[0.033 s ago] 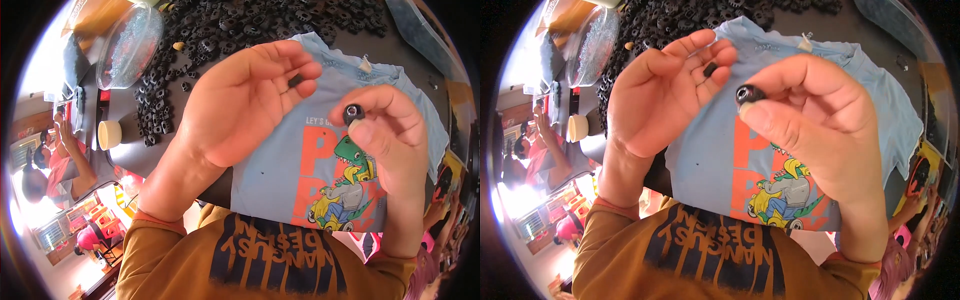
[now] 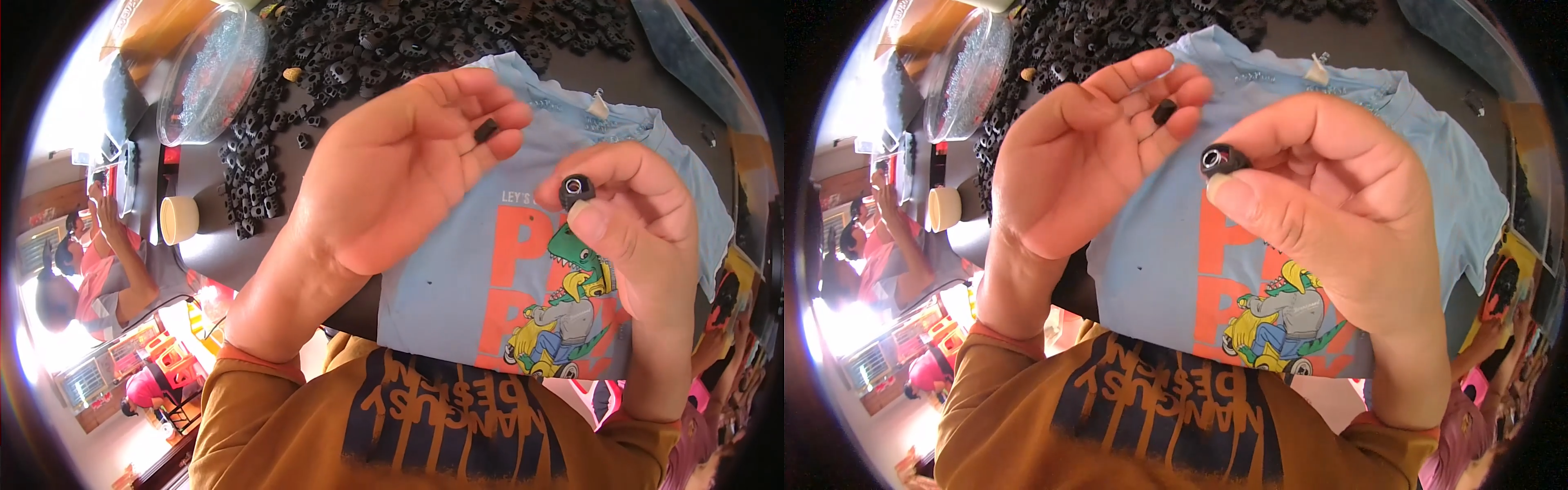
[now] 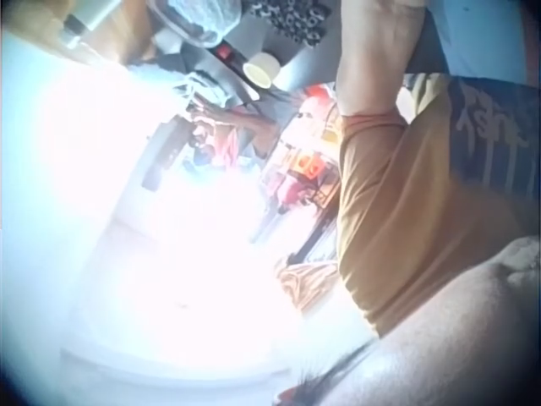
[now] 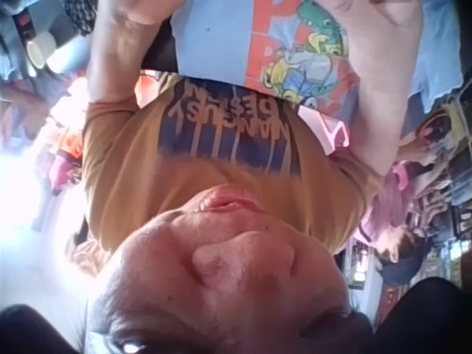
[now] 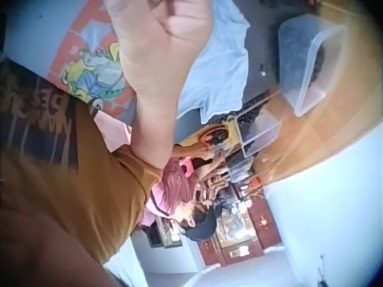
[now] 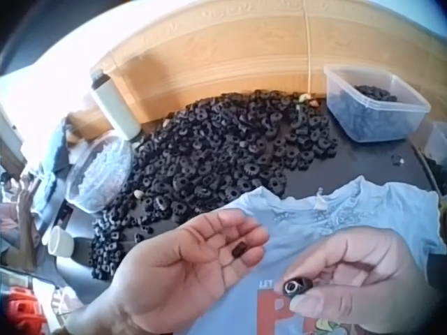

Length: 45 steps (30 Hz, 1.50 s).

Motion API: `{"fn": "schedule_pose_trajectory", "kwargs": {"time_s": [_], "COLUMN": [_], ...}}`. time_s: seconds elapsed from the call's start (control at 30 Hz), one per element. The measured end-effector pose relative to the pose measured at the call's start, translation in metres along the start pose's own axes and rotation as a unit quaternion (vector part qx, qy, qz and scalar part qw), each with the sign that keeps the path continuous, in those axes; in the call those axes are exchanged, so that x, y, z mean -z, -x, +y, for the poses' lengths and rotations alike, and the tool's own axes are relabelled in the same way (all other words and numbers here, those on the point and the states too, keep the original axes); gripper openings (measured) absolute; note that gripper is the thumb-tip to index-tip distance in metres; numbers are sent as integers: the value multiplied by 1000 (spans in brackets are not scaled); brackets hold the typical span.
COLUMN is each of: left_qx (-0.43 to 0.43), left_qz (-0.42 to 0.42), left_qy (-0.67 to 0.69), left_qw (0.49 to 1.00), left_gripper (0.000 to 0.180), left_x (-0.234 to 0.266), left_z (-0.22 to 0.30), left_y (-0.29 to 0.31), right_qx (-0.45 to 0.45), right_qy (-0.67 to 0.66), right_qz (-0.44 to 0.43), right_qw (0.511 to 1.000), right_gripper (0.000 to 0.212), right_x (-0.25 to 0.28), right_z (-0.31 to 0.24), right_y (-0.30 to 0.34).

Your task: Manual assembly of small black plastic components, possibly for garments, at a workshop table.

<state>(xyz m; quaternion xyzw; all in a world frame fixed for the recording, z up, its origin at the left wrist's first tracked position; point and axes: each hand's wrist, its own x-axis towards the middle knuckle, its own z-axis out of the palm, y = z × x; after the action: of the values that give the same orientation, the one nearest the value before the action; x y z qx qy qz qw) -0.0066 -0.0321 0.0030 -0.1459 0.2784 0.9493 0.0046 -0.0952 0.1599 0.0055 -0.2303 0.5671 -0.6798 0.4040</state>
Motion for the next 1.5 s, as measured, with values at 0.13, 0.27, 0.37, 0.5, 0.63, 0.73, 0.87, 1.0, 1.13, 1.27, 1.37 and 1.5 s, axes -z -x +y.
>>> {"fn": "schedule_pose_trajectory", "kwargs": {"time_s": [0.13,0.27,0.37,0.5,0.63,0.73,0.87,1.0,1.13,1.27,1.37,1.5], "left_qx": [-17,-21,-162,-333,-402,-391,-430,-437,-444,-355,-321,-293], "left_qz": [15,25,-28,-32,-79,-81,-118,-85,-78,-71,-84,-73], "left_qy": [-89,-249,-322,-489,-585,-645,-720,-714,-720,-719,-690,-659], "left_qw": [996,968,932,806,700,651,532,540,528,593,644,689], "left_gripper": [38,37,39,43,49,49,59,57,42,32,30,28], "left_x": [-6,-20,-21,-14,-7,-14,-7,-9,-8,-16,-18,-14], "left_z": [-4,-1,-14,-31,-36,-31,-23,-25,-20,-16,-15,-14], "left_y": [2,6,9,9,6,9,4,3,5,10,10,9], "right_qx": [14,-4,-18,-24,-20,-41,-35,-24,-8,-27,-26,-25], "right_qy": [-11,-21,-36,-64,-92,-100,-119,-123,-115,-82,-69,-67], "right_qz": [12,30,22,11,-9,-24,-19,-15,-18,-19,-15,-6], "right_qw": [1000,999,999,998,996,994,992,992,993,996,997,997], "right_gripper": [22,22,21,20,20,20,20,19,19,19,19,19], "right_x": [0,1,-2,-1,1,4,1,-1,1,4,5,4], "right_z": [2,1,1,4,5,3,3,6,1,2,3,3], "right_y": [-1,0,0,-1,-3,-2,-1,-3,0,-2,-1,-2]}}
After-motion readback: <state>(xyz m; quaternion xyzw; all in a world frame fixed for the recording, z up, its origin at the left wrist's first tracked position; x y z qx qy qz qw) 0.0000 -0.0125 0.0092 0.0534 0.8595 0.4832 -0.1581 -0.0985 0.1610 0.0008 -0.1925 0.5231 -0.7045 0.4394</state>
